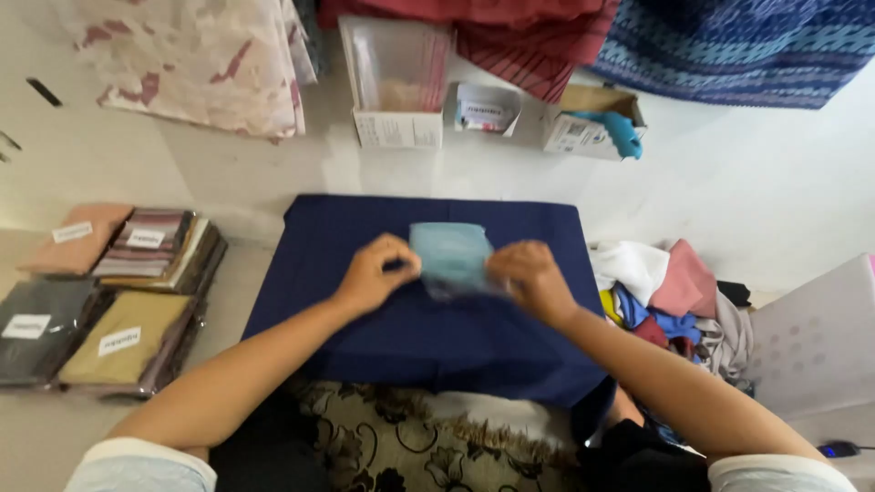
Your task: The person prepares clothes by unfolding them, smoothing them out on a work surface, and using a lint roller to remove debris.
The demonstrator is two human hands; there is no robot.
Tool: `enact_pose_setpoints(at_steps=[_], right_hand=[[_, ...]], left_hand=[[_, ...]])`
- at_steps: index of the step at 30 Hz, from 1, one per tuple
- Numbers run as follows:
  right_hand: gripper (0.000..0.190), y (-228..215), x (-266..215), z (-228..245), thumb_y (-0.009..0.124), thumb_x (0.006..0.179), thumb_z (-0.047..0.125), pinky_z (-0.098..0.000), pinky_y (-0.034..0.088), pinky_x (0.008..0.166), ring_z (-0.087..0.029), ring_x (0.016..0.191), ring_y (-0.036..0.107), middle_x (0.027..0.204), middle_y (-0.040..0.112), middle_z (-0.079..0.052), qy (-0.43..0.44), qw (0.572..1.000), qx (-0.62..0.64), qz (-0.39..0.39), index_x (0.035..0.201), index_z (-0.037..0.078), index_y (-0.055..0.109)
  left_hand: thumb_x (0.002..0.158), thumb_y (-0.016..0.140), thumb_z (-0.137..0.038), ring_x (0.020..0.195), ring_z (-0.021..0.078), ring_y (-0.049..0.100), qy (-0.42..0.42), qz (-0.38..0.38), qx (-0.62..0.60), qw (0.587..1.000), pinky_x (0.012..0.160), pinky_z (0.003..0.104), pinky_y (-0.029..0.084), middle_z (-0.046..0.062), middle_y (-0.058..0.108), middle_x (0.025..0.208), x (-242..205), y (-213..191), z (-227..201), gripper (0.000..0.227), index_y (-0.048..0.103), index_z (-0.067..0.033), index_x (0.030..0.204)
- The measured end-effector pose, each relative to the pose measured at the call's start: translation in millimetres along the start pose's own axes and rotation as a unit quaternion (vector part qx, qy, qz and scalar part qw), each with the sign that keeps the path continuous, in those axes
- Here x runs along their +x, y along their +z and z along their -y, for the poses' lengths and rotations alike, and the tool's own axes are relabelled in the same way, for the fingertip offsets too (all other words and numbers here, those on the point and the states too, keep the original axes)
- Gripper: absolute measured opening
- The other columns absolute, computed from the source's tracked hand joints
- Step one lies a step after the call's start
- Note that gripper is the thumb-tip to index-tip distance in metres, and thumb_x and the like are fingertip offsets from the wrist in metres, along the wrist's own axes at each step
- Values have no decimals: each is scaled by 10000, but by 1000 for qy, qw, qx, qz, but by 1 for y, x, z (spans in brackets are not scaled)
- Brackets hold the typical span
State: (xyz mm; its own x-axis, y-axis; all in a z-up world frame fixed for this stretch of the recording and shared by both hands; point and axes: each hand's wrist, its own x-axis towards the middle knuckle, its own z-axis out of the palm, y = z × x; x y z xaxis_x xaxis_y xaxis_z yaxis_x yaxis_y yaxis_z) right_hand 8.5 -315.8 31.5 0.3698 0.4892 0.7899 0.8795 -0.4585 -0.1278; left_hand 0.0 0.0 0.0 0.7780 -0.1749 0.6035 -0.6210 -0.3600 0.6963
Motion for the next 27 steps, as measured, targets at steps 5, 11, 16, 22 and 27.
enact_pose_setpoints(at_steps=[5, 11, 16, 22, 27], right_hand=[[251, 14, -44, 10, 504, 1050, 207, -446, 475, 1009, -235, 1005, 668, 1027, 710, -35, -160, 978, -85, 103, 1045, 161, 750], [232, 4, -51, 8, 519, 1062, 199, -464, 501, 980, -279, 930, 662, 964, 683, -85, -217, 968, -73, 106, 1001, 117, 727], [312, -9, -42, 19, 453, 1092, 172, -429, 513, 956, -269, 899, 664, 898, 682, -85, -236, 962, -33, 130, 951, 80, 715], [143, -3, -57, 5, 634, 976, 155, -432, 494, 901, -260, 873, 681, 797, 720, -29, -7, 973, 53, 224, 894, 125, 746], [64, 7, -59, -7, 755, 903, 193, -446, 494, 897, -274, 886, 717, 828, 796, -4, 215, 929, 129, 271, 863, 149, 777]], left_hand=[[871, 769, -262, 1123, 235, 611, 75, 196, 211, 955, 929, 423, 479, -7, 664, 1114, -62, 3, -6, 143, 751, -223, 1008], [940, 698, -306, 1067, 220, 624, 220, 162, 282, 920, 869, 384, 466, -20, 676, 997, -73, 6, -2, 109, 692, -211, 993], [996, 652, -296, 950, 179, 673, 186, 154, 256, 936, 833, 341, 469, -40, 743, 905, -78, 4, -2, 118, 734, -217, 965], [993, 619, -373, 908, 203, 711, -97, 201, 162, 961, 838, 362, 502, -11, 798, 872, -78, 4, 1, 170, 719, -244, 1042], [975, 645, -375, 875, 205, 734, -264, 183, 97, 942, 809, 343, 544, -14, 815, 889, -65, 8, -9, 173, 740, -238, 1019]])
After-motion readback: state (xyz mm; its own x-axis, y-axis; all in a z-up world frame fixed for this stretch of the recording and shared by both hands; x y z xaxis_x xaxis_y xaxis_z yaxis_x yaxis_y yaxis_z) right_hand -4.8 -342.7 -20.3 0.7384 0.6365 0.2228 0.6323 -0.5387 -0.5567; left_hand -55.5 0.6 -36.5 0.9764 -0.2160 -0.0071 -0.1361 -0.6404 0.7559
